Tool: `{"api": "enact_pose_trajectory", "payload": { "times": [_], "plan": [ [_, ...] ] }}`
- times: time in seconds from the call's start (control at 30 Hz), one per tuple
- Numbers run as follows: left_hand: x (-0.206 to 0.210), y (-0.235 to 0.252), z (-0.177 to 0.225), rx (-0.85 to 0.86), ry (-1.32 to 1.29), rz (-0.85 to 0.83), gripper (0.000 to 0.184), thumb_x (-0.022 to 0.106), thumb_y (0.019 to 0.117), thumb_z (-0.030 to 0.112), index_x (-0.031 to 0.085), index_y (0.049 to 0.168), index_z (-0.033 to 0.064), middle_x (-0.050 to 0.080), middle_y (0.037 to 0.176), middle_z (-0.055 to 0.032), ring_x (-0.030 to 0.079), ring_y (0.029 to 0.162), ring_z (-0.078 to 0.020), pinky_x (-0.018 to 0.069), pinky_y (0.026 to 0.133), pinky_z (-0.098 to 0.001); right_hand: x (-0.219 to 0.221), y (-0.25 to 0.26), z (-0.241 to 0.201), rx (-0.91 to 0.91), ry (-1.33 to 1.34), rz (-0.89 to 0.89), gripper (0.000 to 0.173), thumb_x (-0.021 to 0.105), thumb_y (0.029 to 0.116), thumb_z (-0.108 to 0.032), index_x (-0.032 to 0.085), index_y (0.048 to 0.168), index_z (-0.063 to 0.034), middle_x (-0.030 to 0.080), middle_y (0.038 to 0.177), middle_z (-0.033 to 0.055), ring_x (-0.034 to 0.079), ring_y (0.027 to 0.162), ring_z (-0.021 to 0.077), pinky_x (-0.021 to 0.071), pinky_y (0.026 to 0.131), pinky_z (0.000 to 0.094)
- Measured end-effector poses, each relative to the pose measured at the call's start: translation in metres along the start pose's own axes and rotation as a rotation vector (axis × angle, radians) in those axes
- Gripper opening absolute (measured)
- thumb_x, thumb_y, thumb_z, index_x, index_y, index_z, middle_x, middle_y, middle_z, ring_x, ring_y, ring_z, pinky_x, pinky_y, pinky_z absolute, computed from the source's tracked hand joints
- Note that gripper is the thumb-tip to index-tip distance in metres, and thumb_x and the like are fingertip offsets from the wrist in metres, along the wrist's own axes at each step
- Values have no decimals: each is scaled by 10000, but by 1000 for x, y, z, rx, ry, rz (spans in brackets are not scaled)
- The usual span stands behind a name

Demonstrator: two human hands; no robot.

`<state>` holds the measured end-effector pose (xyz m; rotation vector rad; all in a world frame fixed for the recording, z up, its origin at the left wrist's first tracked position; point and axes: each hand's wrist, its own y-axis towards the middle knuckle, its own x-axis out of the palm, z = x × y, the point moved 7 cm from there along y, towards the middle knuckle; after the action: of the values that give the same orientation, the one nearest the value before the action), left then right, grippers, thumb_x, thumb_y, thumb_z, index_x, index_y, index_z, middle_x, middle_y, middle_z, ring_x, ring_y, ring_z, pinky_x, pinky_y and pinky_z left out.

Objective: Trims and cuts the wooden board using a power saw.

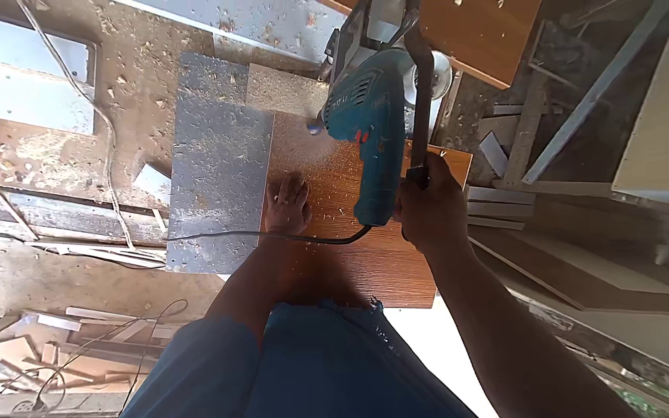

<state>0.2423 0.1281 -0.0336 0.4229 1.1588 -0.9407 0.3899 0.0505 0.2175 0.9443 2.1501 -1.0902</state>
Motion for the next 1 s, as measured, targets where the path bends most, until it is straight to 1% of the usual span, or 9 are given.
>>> {"api": "enact_pose_trajectory", "payload": {
  "times": [0.07, 0.2, 0.3, 0.43, 0.53, 0.63, 0.73, 0.93, 1.0],
  "plan": [
    [0, 0, 1, -13, -14, -45, 539, 430, 1006, 355, 519, 1521, 225, 401, 1641, 26, 245, 1564, -318, 73, 1216, -681, 0, -1, 1, 26, 13, -14, 413, 457, 1068, -159, 445, 1482, -163, 554, 803, 101, 532, 517, 194, 491, 477, 381],
    [4, -2, -1, 9, -4, 36, 526, 414, 1003, 357, 550, 1495, 226, 436, 1620, 29, 278, 1551, -325, 86, 1207, -693, 4, -6, 3, 18, -4, 3, 444, 448, 1064, -173, 443, 1508, -188, 557, 809, 117, 511, 509, 205, 471, 471, 406],
    [4, -2, -1, 7, -1, 27, 525, 415, 1003, 360, 553, 1493, 230, 432, 1622, 39, 276, 1554, -313, 80, 1215, -683, 4, -7, 2, 4, -29, 33, 440, 447, 1063, -174, 457, 1503, -191, 567, 828, 115, 515, 543, 208, 461, 487, 412],
    [0, -3, 0, 20, -24, 117, 510, 464, 977, 332, 593, 1453, 203, 481, 1589, 32, 343, 1525, -322, 133, 1189, -710, 9, -2, 8, -34, -5, 43, 439, 468, 1064, -181, 455, 1503, -184, 584, 831, 112, 525, 569, 209, 457, 493, 419],
    [1, -3, -1, 13, -29, 70, 515, 450, 995, 340, 567, 1480, 211, 456, 1606, 31, 301, 1544, -324, 93, 1198, -710, 10, 0, 7, -15, -3, -8, 451, 443, 1062, -175, 419, 1513, -176, 538, 786, 110, 509, 519, 216, 458, 460, 416],
    [1, -3, 0, 22, -12, 83, 519, 420, 1002, 340, 565, 1483, 209, 452, 1610, 22, 307, 1539, -334, 107, 1198, -709, 6, 0, 4, 32, -24, -45, 445, 446, 1068, -186, 399, 1511, -184, 545, 792, 112, 537, 525, 220, 493, 484, 429],
    [1, -4, 0, 12, -22, 82, 504, 427, 1008, 344, 576, 1472, 212, 454, 1607, 38, 314, 1539, -312, 116, 1207, -691, 6, -3, 4, 40, -34, -38, 455, 454, 1065, -182, 402, 1517, -192, 547, 793, 110, 529, 514, 216, 483, 472, 423],
    [3, -3, 0, 17, -5, 86, 514, 434, 994, 339, 577, 1471, 210, 453, 1608, 43, 301, 1546, -305, 107, 1201, -700, 10, -3, 6, 22, -54, 31, 445, 472, 1066, -191, 439, 1510, -191, 564, 850, 107, 529, 610, 224, 458, 528, 442],
    [2, -3, -1, 13, -8, 76, 518, 441, 992, 343, 572, 1475, 210, 460, 1604, 38, 297, 1547, -307, 96, 1202, -703, 12, -2, 7, -10, -54, 47, 447, 480, 1068, -181, 442, 1513, -178, 594, 893, 116, 552, 645, 219, 477, 557, 443]
  ]
}}
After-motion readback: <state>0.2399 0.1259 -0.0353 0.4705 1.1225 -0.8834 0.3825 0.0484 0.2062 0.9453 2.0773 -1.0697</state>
